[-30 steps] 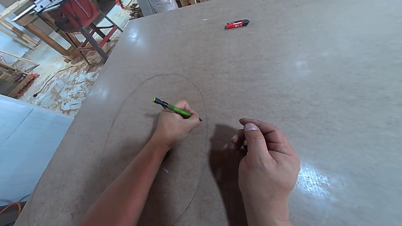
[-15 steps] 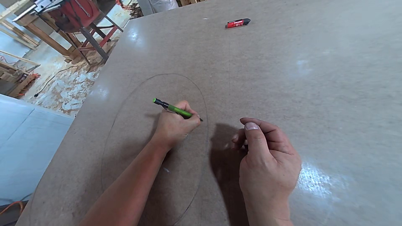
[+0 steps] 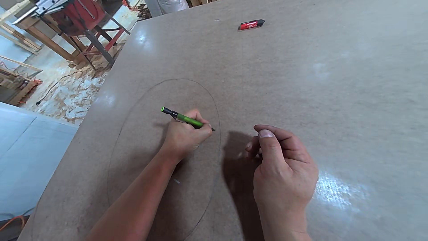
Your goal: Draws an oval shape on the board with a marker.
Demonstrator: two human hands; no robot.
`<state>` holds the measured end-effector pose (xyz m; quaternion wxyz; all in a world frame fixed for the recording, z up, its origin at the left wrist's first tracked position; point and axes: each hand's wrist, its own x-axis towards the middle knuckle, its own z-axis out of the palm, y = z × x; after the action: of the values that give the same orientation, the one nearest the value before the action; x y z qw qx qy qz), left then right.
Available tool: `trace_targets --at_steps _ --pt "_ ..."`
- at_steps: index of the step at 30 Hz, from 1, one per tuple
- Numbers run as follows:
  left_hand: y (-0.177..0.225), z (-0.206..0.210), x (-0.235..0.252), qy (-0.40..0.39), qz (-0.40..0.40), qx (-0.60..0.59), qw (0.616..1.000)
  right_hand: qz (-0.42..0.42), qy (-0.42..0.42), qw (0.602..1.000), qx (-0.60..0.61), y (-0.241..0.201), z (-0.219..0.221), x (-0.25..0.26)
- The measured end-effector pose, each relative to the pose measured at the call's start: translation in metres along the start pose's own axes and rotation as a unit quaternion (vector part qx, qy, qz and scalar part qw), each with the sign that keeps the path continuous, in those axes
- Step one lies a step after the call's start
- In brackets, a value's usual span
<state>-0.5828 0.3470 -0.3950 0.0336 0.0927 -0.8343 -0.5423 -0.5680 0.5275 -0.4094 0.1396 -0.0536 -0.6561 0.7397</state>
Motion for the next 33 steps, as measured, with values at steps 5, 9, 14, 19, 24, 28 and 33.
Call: trace_targets --at_steps 5,9,14,19,24,28,33 --pt "0.0 0.0 -0.002 0.0 -0.003 0.002 1.0 0.005 0.001 1.0 0.001 0.0 0.0 0.0" --pt "-0.001 0.0 -0.003 -0.001 0.002 0.002 1.0 0.004 0.0 1.0 0.001 0.001 0.0 0.0" --pt "-0.002 -0.001 -0.007 -0.005 0.003 0.018 1.0 0.006 -0.001 1.0 0.002 0.0 0.0 0.0" --pt "-0.003 -0.001 -0.01 -0.009 0.023 0.0 1.0 0.003 -0.003 1.0 0.001 0.0 0.0 0.0" --pt "-0.004 -0.001 -0.013 -0.008 0.03 0.0 1.0 0.005 -0.004 1.0 0.002 0.0 -0.001 0.0" --pt "-0.005 -0.001 -0.013 -0.011 0.046 -0.009 0.999 0.005 -0.006 1.0 -0.003 -0.001 -0.001 0.0" --pt "-0.005 0.0 -0.016 -0.008 0.038 -0.009 0.999 0.007 -0.007 1.0 0.006 0.0 -0.001 0.0"
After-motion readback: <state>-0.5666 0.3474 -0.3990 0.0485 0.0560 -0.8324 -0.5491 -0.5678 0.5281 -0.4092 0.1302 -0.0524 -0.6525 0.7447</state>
